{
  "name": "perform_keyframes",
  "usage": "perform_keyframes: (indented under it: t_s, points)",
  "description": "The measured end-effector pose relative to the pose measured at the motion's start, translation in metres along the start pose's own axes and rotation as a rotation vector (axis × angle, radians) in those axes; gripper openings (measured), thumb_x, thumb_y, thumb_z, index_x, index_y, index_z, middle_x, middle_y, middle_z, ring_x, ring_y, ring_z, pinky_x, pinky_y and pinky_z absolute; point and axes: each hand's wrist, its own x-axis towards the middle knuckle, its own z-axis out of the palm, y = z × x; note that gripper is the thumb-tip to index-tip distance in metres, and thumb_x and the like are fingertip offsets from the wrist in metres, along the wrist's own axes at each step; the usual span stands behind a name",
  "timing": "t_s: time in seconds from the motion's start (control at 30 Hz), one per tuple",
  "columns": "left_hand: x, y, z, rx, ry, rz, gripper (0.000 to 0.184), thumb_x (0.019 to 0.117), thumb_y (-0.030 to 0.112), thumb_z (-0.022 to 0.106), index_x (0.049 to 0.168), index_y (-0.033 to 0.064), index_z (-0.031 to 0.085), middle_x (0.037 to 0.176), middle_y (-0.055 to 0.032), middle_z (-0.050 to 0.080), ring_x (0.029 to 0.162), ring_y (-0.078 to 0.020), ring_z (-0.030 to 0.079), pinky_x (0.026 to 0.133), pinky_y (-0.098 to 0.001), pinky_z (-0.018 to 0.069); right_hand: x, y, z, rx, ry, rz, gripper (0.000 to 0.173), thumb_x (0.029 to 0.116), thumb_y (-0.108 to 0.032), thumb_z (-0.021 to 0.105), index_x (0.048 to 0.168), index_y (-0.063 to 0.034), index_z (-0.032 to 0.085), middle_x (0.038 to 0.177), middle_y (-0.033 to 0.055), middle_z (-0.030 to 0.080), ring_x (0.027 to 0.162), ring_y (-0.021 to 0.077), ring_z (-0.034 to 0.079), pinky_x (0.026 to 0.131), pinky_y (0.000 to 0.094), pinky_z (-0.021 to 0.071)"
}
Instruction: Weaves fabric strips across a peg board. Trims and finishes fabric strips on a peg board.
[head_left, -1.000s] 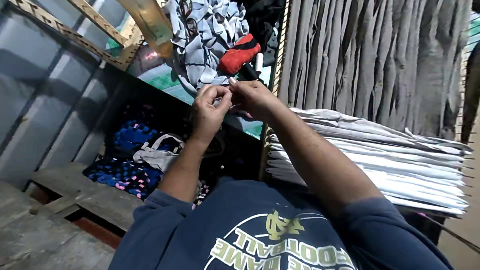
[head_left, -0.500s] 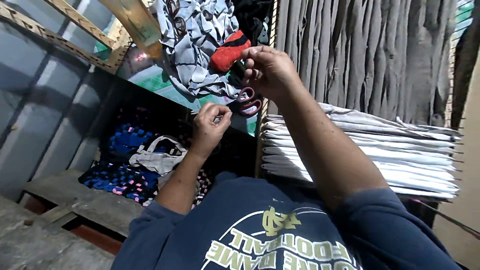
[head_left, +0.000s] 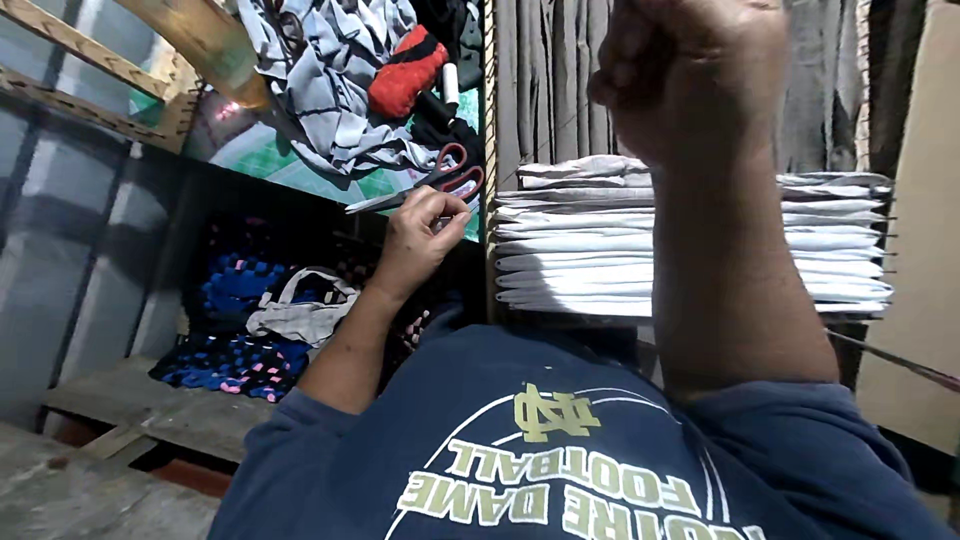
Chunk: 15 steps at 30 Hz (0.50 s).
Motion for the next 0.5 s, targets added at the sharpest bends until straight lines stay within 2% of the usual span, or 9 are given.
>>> perform_keyframes:
  t_s: [0.07, 0.2, 0.37, 0.5]
  points:
    - [0.0, 0.004, 0.002, -0.028, 0.001, -0.01, 0.011, 0.0956, 0.012, 0.067, 0.099, 0.0028, 0.073, 0.095, -0.0047, 0.064, 0.088, -0.0052, 0.06, 0.077, -0.0174, 0.0495, -0.009, -0.009, -0.01, -0.05, 0.007, -0.059, 0.028, 0.1038, -0.003, 0.044, 0.081, -0.0109, 0.06, 0.062, -0.0043, 0.054, 0.053, 0.0068, 0.052, 0.055, 0.0234, 0.0519]
    - [0.001, 0.013, 0.005, -0.085, -0.036, -0.033, 0.01, 0.0957, 0.012, 0.067, 0.098, 0.0038, 0.072, 0.093, -0.002, 0.063, 0.085, -0.0032, 0.058, 0.074, -0.0166, 0.0485, -0.027, -0.019, -0.027, -0.128, 0.059, -0.143, 0.028, 0.1024, -0.001, 0.043, 0.081, -0.0136, 0.057, 0.062, -0.006, 0.053, 0.052, 0.0061, 0.052, 0.055, 0.0234, 0.0524]
    - [0.003, 0.013, 0.014, -0.07, -0.106, -0.07, 0.01, 0.0961, 0.013, 0.066, 0.098, 0.0053, 0.073, 0.096, -0.0027, 0.065, 0.088, -0.0046, 0.06, 0.078, -0.0196, 0.0502, -0.043, -0.037, -0.055, -0.155, 0.138, -0.229, 0.034, 0.1002, 0.0, 0.043, 0.072, -0.0152, 0.056, 0.059, -0.0051, 0.055, 0.051, 0.0066, 0.054, 0.055, 0.0238, 0.0539]
    - [0.005, 0.011, 0.023, -0.056, -0.137, -0.085, 0.009, 0.0955, 0.012, 0.067, 0.096, 0.0052, 0.072, 0.095, -0.0026, 0.066, 0.091, -0.0048, 0.06, 0.081, -0.0206, 0.0486, -0.057, -0.049, -0.078, -0.176, 0.212, -0.266, 0.031, 0.1013, -0.002, 0.042, 0.077, -0.0146, 0.056, 0.062, -0.0042, 0.057, 0.053, 0.0071, 0.056, 0.056, 0.0245, 0.0556]
